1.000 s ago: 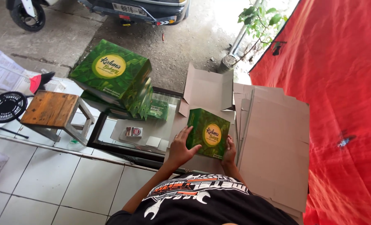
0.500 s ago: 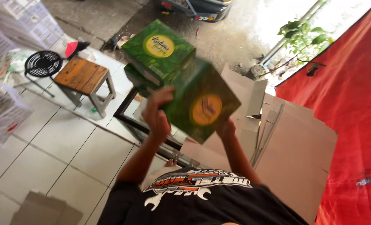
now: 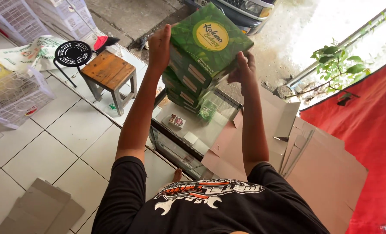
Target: The person assembles flat cardboard boxes into finished containers. They fold the side flaps, tuck the tabs, and then place a green Kaluna Bakery box inside. The process is repeated for multiple boxes.
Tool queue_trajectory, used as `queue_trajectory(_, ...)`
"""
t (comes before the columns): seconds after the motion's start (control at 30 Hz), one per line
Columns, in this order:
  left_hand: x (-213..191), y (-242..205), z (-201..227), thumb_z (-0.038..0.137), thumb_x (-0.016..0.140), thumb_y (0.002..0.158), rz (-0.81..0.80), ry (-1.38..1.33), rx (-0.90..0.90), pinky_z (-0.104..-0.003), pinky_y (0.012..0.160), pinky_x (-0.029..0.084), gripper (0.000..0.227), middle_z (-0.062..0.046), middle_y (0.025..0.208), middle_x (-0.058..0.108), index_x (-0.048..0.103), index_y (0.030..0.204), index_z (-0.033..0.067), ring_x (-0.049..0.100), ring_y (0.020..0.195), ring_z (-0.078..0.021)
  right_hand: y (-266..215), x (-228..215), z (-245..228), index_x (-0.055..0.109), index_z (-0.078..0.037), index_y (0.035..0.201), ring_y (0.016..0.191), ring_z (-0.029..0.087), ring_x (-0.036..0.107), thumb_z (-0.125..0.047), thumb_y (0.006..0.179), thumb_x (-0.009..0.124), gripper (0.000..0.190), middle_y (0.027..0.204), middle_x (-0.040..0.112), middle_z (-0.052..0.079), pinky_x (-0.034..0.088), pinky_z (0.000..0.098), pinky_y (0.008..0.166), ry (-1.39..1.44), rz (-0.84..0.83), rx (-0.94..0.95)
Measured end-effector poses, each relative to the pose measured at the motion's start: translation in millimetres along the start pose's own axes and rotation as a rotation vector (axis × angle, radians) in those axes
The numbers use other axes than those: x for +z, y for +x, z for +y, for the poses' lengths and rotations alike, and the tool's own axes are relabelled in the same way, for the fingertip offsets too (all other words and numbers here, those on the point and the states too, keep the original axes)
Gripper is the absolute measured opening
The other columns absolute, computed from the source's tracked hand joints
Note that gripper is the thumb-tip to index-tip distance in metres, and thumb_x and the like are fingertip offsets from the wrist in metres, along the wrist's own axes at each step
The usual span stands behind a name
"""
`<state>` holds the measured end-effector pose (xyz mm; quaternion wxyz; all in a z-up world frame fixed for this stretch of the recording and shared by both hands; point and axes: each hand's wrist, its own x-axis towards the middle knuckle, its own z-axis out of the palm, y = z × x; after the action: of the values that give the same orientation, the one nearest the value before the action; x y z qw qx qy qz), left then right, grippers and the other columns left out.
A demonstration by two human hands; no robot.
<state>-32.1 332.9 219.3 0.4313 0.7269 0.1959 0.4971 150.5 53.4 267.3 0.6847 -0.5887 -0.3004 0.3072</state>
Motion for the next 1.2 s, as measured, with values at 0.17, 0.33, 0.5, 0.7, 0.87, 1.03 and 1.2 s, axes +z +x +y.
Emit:
queue_trajectory(0.17,-4.2,-17.7,23.2,0.048,0.038,0.113,-0.063,0.008,-0.102,-0.033,0.067,0.046,0.059,-0.007,0.077,0.063,0.070,0.104,-0.0006,0.059,0.071,-0.0154,8.7,-7.0,25.4,0.048,-0.012,0.148,0.061,0.014,0.057,-0.061,0.108,0.052,0.063,0.081,0.056,0.005,0.049,0.0300,0.049,-0.400,0.226,-0.015)
queue_trajectory(0.33,-4.6,-41.0,38.4,0.047,0.041,0.111,-0.041,-0.209,-0.149,-0.034,0.076,0.050,0.053,-0.008,0.092,0.068,0.068,0.121,0.0018,0.062,0.083,-0.0157,16.6,-11.4,33.9,0.039,-0.012,0.145,0.062,0.017,0.065,-0.068,0.101,0.041,0.071,0.087,0.060,0.007,0.055,0.0295,0.050,-0.323,0.147,0.006)
queue_trajectory(0.5,-18.7,-53.4,63.8,0.043,0.042,0.111,-0.038,-0.239,-0.168,-0.035,0.091,0.051,0.051,-0.013,0.116,0.067,0.054,0.138,0.0011,0.064,0.105,-0.0229,14.6,-15.6,34.8,0.023,-0.017,0.157,0.064,0.018,0.065,-0.071,0.099,0.041,0.081,0.088,0.059,0.009,0.056,0.0311,0.053,-0.270,0.064,-0.017)
queue_trajectory(0.7,-17.1,-128.3,82.7,0.027,0.049,0.113,0.408,0.043,0.209,-0.049,0.116,0.040,0.040,-0.022,0.137,0.056,0.050,0.140,-0.0018,0.052,0.132,-0.0371,-52.7,-57.5,71.1,0.017,-0.008,0.162,0.073,0.020,0.069,-0.059,0.107,0.042,0.080,0.094,0.065,0.012,0.060,0.0325,0.064,-0.170,0.166,-0.101)
queue_trajectory(0.87,25.3,-248.9,58.7,0.009,0.053,0.098,0.474,0.104,0.407,-0.042,0.084,0.046,0.013,-0.010,0.089,0.064,0.060,0.089,0.0032,0.058,0.086,-0.0274,-145.6,-141.7,133.9,0.052,-0.001,0.141,0.076,0.019,0.068,-0.036,0.102,0.065,0.053,0.090,0.066,0.011,0.059,0.0339,0.069,-0.310,0.358,0.026)
queue_trajectory(1.03,77.1,-335.6,61.9,0.005,0.061,0.092,-0.012,-0.014,0.166,-0.041,0.082,0.047,0.007,-0.010,0.085,0.069,0.066,0.088,0.0061,0.062,0.081,-0.0289,-257.6,-193.8,158.4,0.071,0.000,0.118,0.086,0.021,0.070,-0.033,0.093,0.076,0.042,0.097,0.074,0.013,0.056,0.0376,0.079,-0.867,0.721,0.159)
queue_trajectory(1.2,111.1,-354.0,67.1,0.011,0.065,0.091,-0.474,0.032,0.019,-0.044,0.092,0.050,0.012,-0.012,0.099,0.069,0.069,0.102,0.0073,0.064,0.097,-0.0314,-335.2,-208.9,197.0,0.069,-0.007,0.128,0.126,0.041,0.050,-0.037,0.088,0.078,0.051,0.133,0.055,0.023,0.043,0.0501,0.107,-1.263,0.969,0.371)
